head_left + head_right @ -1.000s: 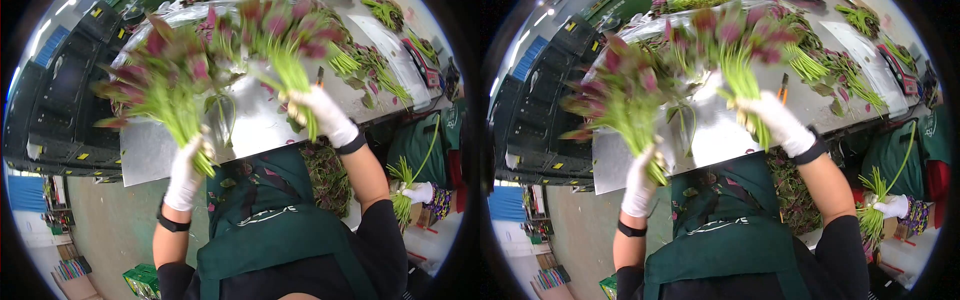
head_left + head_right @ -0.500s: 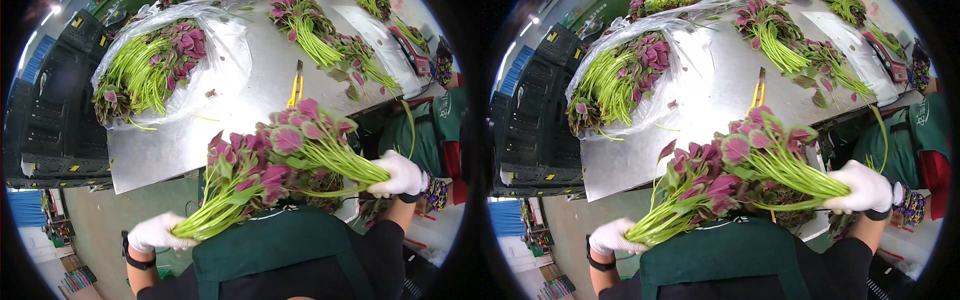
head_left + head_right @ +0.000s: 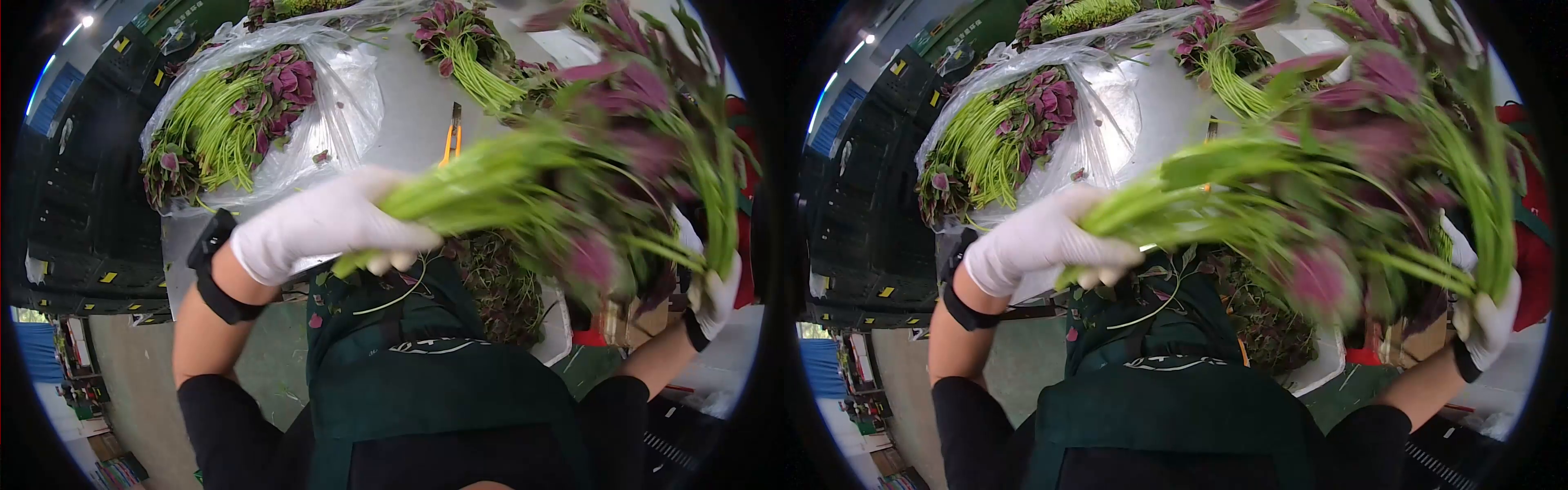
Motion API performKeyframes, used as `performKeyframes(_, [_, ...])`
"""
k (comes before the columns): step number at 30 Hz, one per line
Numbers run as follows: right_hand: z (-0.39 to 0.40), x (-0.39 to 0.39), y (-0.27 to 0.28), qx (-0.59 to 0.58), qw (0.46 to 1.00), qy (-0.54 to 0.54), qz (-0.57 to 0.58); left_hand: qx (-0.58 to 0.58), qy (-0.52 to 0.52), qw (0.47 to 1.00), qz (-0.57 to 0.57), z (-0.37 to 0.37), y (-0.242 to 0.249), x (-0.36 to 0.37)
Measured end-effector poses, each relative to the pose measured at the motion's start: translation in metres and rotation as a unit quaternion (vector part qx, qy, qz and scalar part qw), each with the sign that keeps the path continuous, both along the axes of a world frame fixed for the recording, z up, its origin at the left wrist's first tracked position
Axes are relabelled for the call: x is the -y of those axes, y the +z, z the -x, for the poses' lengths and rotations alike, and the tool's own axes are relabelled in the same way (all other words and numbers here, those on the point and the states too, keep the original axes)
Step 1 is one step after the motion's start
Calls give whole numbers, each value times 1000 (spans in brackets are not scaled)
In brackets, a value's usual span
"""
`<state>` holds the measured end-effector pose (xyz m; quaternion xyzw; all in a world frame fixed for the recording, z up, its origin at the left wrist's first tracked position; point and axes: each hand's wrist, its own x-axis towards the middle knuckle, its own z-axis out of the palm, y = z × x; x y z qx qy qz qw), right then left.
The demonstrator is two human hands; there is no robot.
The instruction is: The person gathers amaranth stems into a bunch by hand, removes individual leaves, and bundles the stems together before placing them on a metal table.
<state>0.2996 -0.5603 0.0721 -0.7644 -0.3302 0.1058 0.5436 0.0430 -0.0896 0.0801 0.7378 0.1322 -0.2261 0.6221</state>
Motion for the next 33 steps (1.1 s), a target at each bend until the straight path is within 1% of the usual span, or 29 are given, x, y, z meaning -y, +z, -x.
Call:
performKeyframes(2, [8,-75,-5,-46,998,29,-10,30,85,996,-25,7,-3,-23])
performKeyframes(4, [7,-129,-4,-66,996,40,-46,73,171,982,-3,12,15,-37])
performKeyframes(6, [-5,-168,-1,-56,993,27,-103,149,194,969,17,17,31,-50])
performKeyframes(7, [-4,-187,2,-65,985,-43,-154,187,213,959,-19,18,35,-58])
performKeyframes(8, [-9,-196,7,-94,977,60,-181,237,282,930,-10,22,38,-59])
performKeyframes(9, [-10,-215,5,-87,972,2,-219,262,293,920,6,31,40,-67])
performKeyframes(10, [-3,-240,1,-102,963,21,-247,283,320,902,-63,36,51,-64])
performKeyframes(11, [3,-265,-5,-117,954,40,-274,299,329,895,-43,44,49,-69])
performKeyframes(12, [9,-292,-11,-133,943,59,-301,370,340,865,-8,40,29,-73])
performKeyframes(13, [46,-325,-1,-150,941,31,-303,348,350,869,30,50,23,-69])
performKeyframes(14, [33,-349,-25,-121,947,118,-273,354,371,858,43,48,3,-69])
performKeyframes(15, [61,-373,-26,-132,945,132,-267,358,384,849,63,46,-25,-70])
performKeyframes(16, [55,-392,-58,-141,953,145,-226,356,424,828,92,52,-47,-56])
performKeyframes(17, [78,-403,-75,-177,933,204,-238,376,442,811,75,48,-92,-58])
performKeyframes(18, [97,-416,-96,-207,945,181,-177,356,457,792,191,51,-130,-51])
performKeyframes(19, [114,-423,-125,-273,928,196,-161,359,462,788,194,53,-173,-47])
performKeyframes(20, [120,-428,-160,-312,914,232,-114,294,520,750,283,57,-190,-31])
performKeyframes(21, [124,-432,-199,-318,913,251,-50,235,561,705,364,60,-223,-23])
performKeyframes(22, [135,-426,-217,-388,885,255,-31,222,571,665,428,65,-257,-15])
performKeyframes(23, [138,-421,-236,-450,852,268,-12,195,592,645,442,66,-285,-11])
performKeyframes(24, [148,-414,-238,-482,835,264,-9,194,587,660,427,71,-279,-9])
performKeyframes(26, [152,-412,-254,-477,839,263,2,186,579,683,404,84,-266,3])
performKeyframes(27, [154,-414,-256,-473,839,268,15,187,605,665,395,82,-266,2])
performKeyframes(28, [153,-414,-255,-471,842,261,30,203,597,665,401,82,-273,0])
performKeyframes(29, [155,-413,-249,-476,834,280,20,209,583,658,428,83,-280,-3])
performKeyframes(30, [157,-414,-242,-482,828,285,10,227,568,654,445,89,-274,-2])
performKeyframes(31, [156,-413,-242,-491,823,285,12,209,555,653,472,93,-280,-3])
performKeyframes(32, [153,-411,-246,-498,826,264,22,210,554,663,458,96,-280,-2])
performKeyframes(33, [156,-409,-242,-485,832,267,14,209,561,627,498,94,-281,-2])
